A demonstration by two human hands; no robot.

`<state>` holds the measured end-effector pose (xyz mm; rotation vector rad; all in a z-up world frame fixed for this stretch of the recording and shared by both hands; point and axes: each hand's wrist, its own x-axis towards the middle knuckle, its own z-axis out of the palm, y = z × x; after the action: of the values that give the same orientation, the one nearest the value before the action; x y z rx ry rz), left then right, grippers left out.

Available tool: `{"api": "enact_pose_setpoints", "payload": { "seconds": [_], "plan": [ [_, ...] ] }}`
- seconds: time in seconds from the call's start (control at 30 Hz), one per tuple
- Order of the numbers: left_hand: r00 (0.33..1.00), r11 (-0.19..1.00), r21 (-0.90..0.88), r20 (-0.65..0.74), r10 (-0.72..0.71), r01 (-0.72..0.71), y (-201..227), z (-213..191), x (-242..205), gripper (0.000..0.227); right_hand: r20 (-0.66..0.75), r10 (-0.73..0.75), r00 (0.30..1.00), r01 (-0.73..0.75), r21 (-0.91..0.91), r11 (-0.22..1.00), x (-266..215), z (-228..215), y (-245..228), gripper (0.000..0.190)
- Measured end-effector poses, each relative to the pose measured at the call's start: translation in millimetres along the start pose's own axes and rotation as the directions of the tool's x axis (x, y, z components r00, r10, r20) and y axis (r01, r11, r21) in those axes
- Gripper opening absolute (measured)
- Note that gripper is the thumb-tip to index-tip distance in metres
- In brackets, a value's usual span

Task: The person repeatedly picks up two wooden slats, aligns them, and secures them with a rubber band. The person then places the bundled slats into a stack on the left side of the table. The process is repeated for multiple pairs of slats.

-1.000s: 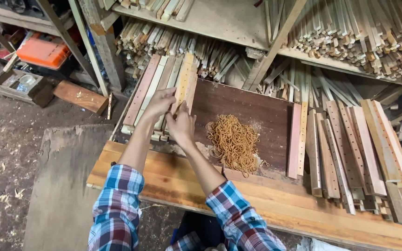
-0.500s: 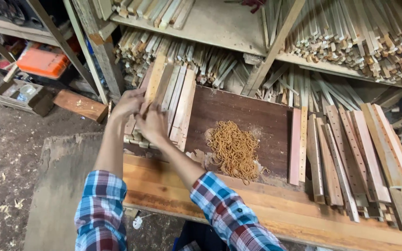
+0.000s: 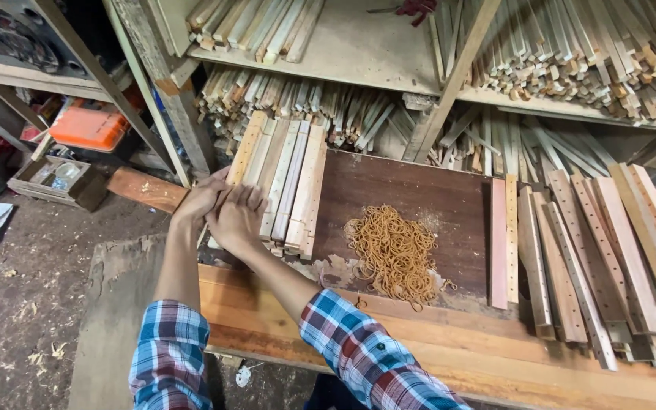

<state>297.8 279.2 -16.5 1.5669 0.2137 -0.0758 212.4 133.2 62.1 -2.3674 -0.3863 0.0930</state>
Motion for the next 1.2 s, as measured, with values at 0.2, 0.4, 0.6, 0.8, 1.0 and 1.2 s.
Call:
{"api": "enact_pose_setpoints", "payload": {
  "seconds": [0.2,0.4,0.6,0.8,1.0,1.2],
  "plan": [
    [0.999,1.000,0.014,0.038,0.028,-0.028,36,27,-37,0.065,0.061,-0.046,0.997,0.044,0.025,0.999,9,12,16,0.101],
    [0.943,0.708,0.699,-0.156,0.295,-0.106,42,14,-29,0.064,0.067,-0.175,0.982,0.158,0.204,0.966,-58,-74,22,0.104],
    [0.765,0.649,0.635,-0.137,0.630,-0.420,84,185,-153,0.066,-0.252,-0.143,0.957,0.180,0.132,0.975,-126,-124,138,0.094],
    [0.842,0.913,0.042,0.405,0.356,-0.406,-5,357,-164,0.065,-0.491,0.215,0.844,-0.308,-0.116,0.944,-199,-173,315,0.076],
    [0.832,0.978,-0.198,0.552,0.050,0.072,-165,525,-125,0.072,-0.613,0.427,0.665,-0.672,-0.241,0.700,-237,-201,441,0.072],
    [0.885,0.959,-0.180,0.451,-0.116,0.217,-220,595,-82,0.065,-0.613,0.454,0.647,-0.605,-0.050,0.794,-240,-191,494,0.068]
  ]
}}
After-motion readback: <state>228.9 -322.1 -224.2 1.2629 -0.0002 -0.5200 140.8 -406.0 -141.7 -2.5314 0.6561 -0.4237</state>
